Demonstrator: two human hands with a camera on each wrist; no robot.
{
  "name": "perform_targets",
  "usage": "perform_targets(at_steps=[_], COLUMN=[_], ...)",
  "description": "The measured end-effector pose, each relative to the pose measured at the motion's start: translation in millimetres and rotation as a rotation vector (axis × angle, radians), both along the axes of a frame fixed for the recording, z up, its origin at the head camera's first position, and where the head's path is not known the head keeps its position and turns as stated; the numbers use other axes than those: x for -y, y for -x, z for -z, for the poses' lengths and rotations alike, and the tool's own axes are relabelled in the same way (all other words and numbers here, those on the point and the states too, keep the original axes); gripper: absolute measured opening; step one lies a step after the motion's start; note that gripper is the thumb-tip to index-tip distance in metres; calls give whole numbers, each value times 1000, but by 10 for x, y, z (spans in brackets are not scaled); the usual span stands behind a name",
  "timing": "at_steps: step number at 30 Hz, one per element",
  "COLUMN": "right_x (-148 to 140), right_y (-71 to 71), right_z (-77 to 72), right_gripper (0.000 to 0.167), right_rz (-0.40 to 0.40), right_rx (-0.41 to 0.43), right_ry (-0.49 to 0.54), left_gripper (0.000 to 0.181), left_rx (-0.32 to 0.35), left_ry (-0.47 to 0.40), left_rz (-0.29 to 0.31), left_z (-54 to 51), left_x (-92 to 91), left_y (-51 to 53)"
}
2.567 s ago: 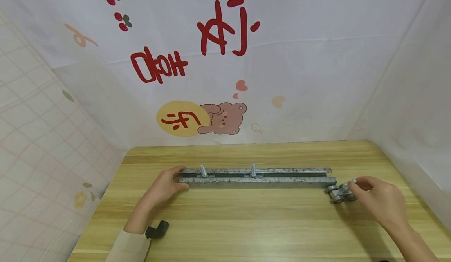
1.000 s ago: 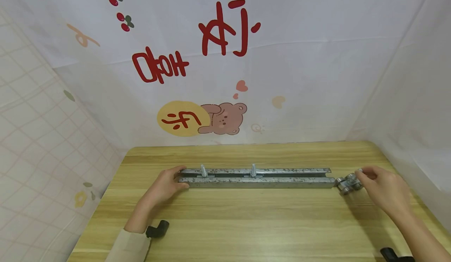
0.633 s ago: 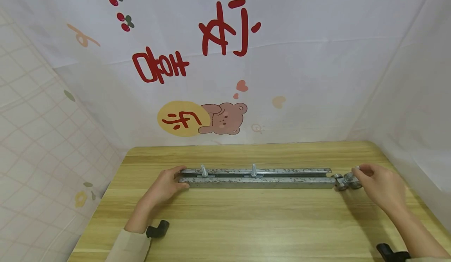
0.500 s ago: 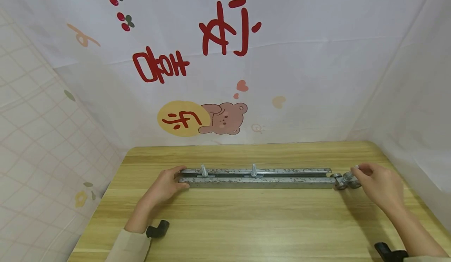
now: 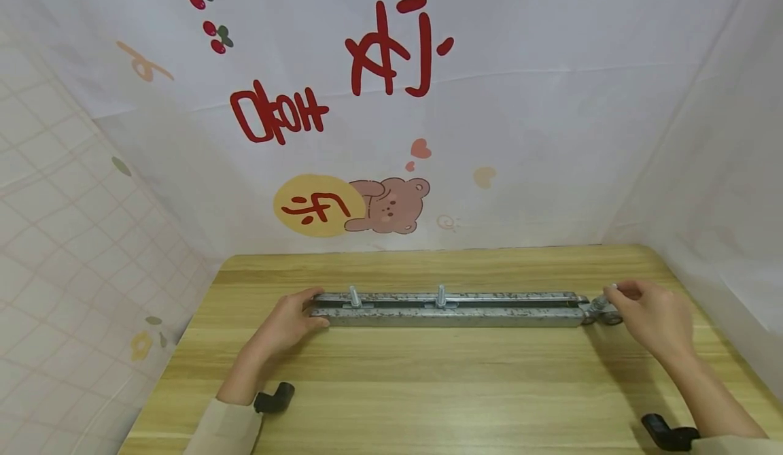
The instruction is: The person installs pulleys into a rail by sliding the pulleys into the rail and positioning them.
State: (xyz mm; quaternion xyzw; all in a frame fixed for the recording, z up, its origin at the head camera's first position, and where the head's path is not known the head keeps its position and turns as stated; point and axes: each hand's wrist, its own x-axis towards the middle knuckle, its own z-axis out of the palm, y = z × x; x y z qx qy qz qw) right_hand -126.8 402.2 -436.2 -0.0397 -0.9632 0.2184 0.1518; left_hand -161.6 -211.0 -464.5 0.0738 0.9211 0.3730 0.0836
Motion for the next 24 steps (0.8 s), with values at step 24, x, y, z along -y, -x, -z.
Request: perform_targets(at_steps=[24], right_x=[166], right_y=[-8], right_z=[10], right_gripper=[26], right_rz=[-54], right_rx=[-73], right_ry=[74], left_gripper=[70], left_rx=[5], left_ry=[-8], left_rz=[2], left_z=[-32], left_x=[0], left_y=[-10])
